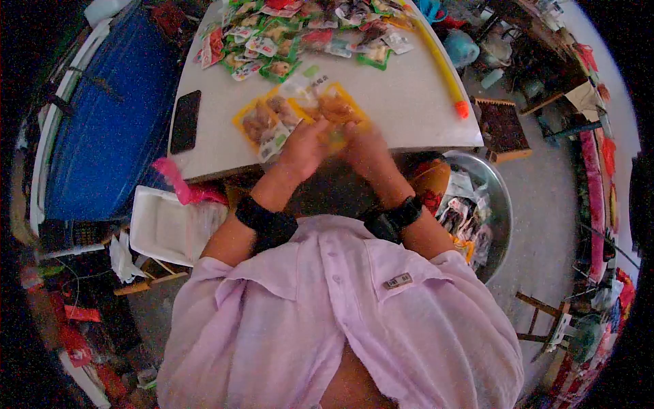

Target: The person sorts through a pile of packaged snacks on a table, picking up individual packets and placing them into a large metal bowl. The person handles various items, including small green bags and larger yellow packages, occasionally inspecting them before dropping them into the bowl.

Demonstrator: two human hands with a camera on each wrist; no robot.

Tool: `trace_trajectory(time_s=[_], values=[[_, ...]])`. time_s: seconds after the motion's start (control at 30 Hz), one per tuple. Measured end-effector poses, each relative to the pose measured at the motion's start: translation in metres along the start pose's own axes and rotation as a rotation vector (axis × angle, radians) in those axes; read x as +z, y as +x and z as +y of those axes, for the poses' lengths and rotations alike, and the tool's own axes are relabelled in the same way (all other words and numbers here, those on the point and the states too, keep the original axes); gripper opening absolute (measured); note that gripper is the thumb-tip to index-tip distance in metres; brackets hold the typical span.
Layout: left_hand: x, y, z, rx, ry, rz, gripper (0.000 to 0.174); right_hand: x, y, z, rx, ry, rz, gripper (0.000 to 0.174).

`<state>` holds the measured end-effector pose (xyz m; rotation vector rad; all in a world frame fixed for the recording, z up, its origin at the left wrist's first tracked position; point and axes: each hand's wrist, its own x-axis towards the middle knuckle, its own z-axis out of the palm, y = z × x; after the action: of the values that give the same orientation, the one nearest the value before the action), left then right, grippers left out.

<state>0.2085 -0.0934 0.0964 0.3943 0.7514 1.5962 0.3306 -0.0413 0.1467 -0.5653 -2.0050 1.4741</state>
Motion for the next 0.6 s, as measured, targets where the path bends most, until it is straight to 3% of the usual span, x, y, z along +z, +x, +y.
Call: trace_trajectory(time_s=[0.03, 0.07, 0.1, 0.13, 0.27, 0.3, 0.37, 0.47, 0.57, 0.6], values=[[0.008, -0.009, 0.008, -0.002, 0.107, -0.002, 0.029, -0.008, -0.001, -0.016, -0.016, -0.394, -0.046, 0.031], [0.010, -0.018, 0.014, 0.000, 0.217, 0.004, 0.030, -0.010, -0.001, -0.015, -0.063, -0.425, -0.044, 0.031], [0.004, -0.025, 0.016, 0.133, 0.534, 0.078, 0.027, -0.012, -0.002, -0.014, -0.109, -0.456, -0.040, 0.031], [-0.005, -0.033, 0.018, 0.260, 0.851, 0.150, 0.025, -0.013, -0.003, 0.004, -0.165, -0.127, 0.018, 0.031], [-0.018, -0.057, 0.036, 0.710, 1.859, 0.316, 0.032, -0.024, -0.015, 0.025, 0.056, 0.714, 0.075, 0.035], [-0.024, -0.058, 0.035, 0.767, 1.945, 0.309, 0.032, -0.024, -0.020, 0.024, 0.166, 0.929, 0.079, 0.036], [-0.041, -0.057, 0.030, 0.882, 2.119, 0.295, 0.032, -0.025, -0.027, 0.026, 0.184, 0.864, 0.064, 0.037], [-0.059, -0.048, 0.028, 0.921, 2.087, 0.208, 0.023, -0.028, -0.039, 0.040, 0.253, 0.914, 0.068, 0.038], [-0.060, -0.037, 0.032, 0.592, 2.019, 0.215, 0.013, -0.027, -0.048, 0.053, 0.335, 0.963, 0.047, 0.037], [-0.057, -0.036, 0.032, 0.619, 1.966, 0.244, 0.013, -0.025, -0.049, 0.053, 0.357, 0.968, 0.029, 0.036]])
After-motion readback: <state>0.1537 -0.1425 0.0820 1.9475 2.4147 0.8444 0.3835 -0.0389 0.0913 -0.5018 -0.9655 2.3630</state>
